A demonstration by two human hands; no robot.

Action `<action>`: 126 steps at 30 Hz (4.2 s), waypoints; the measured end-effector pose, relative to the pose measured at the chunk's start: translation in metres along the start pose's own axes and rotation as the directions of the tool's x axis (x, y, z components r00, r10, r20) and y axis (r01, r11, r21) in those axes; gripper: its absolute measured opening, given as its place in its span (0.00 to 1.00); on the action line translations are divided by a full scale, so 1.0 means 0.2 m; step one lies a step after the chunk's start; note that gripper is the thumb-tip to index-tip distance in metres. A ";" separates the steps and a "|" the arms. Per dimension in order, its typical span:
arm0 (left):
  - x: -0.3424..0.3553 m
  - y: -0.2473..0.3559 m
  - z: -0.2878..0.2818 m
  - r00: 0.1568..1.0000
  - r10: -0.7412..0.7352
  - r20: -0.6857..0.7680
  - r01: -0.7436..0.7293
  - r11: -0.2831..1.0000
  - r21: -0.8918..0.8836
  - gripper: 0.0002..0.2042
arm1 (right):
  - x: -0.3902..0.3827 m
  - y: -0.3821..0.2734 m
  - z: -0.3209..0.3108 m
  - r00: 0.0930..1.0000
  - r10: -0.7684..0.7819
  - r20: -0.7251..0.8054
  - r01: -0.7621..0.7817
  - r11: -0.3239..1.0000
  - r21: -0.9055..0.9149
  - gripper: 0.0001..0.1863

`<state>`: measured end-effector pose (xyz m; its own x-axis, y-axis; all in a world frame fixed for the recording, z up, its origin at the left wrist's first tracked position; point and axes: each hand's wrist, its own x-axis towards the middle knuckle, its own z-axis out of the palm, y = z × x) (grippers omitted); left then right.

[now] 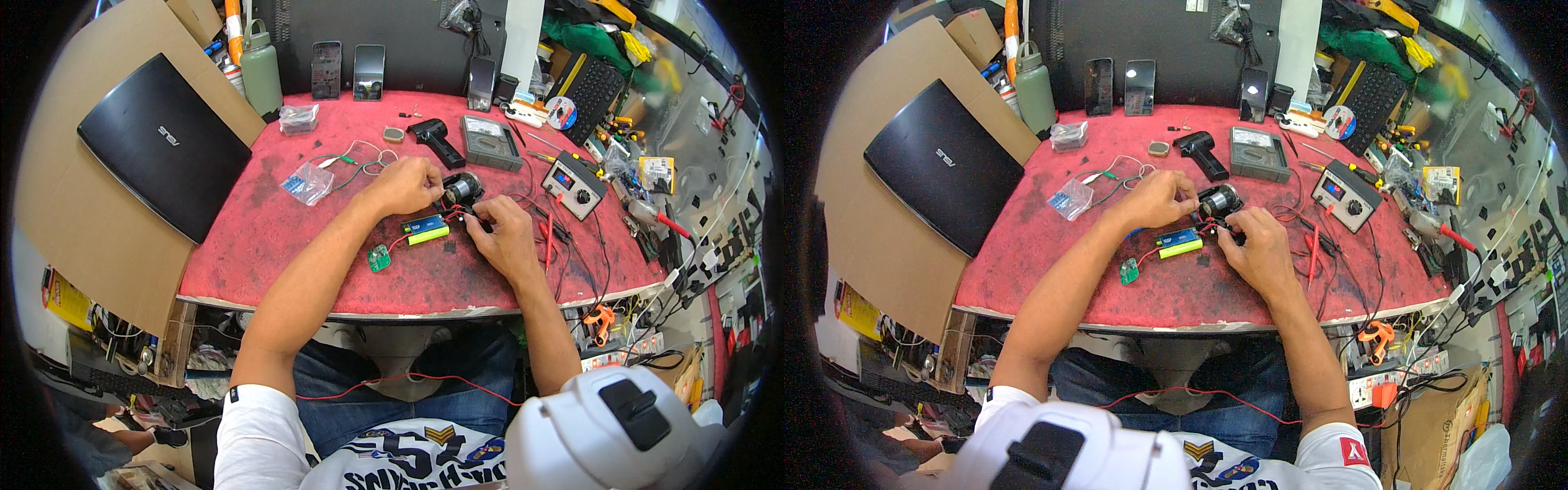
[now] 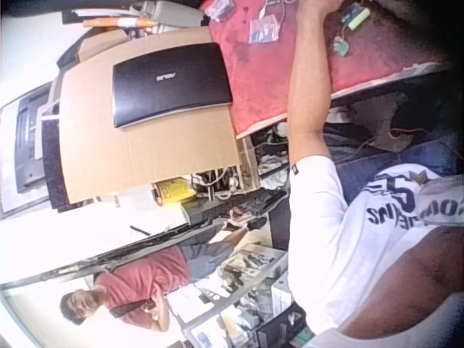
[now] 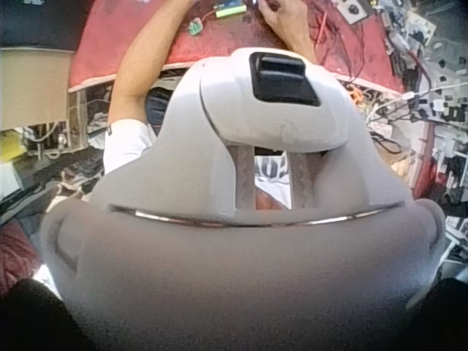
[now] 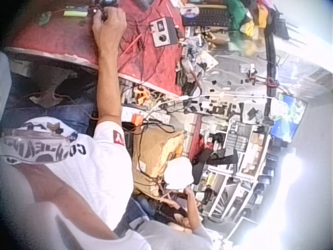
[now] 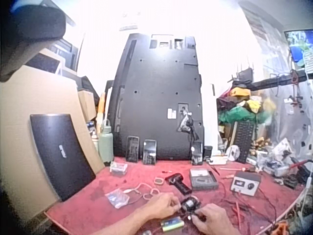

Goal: The person solders components on a circuit board, handles a small motor assembly, and tests the connections using a multimeter and power supply.

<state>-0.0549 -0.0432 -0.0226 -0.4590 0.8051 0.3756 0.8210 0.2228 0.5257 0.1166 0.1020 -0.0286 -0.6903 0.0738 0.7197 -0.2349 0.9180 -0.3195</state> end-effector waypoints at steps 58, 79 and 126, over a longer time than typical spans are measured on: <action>-0.01 0.00 -0.03 0.998 0.059 0.037 -0.057 0.997 -0.058 0.08 | -0.02 0.04 0.00 0.997 -0.056 0.049 0.058 0.997 -0.045 0.17; 0.00 0.00 0.02 0.998 -0.041 -0.040 0.041 0.999 0.008 0.07 | 0.00 0.00 0.01 1.000 -0.009 0.008 0.009 1.000 -0.007 0.11; -0.01 0.00 -0.02 1.000 0.013 -0.008 -0.014 0.996 -0.087 0.10 | 0.01 0.00 0.01 0.998 -0.062 0.005 0.062 0.997 -0.053 0.10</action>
<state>-0.0549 -0.0474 -0.0199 -0.4508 0.8038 0.3882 0.7945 0.1631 0.5849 0.1143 0.1020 -0.0290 -0.6782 0.0147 0.7347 -0.2405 0.9403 -0.2409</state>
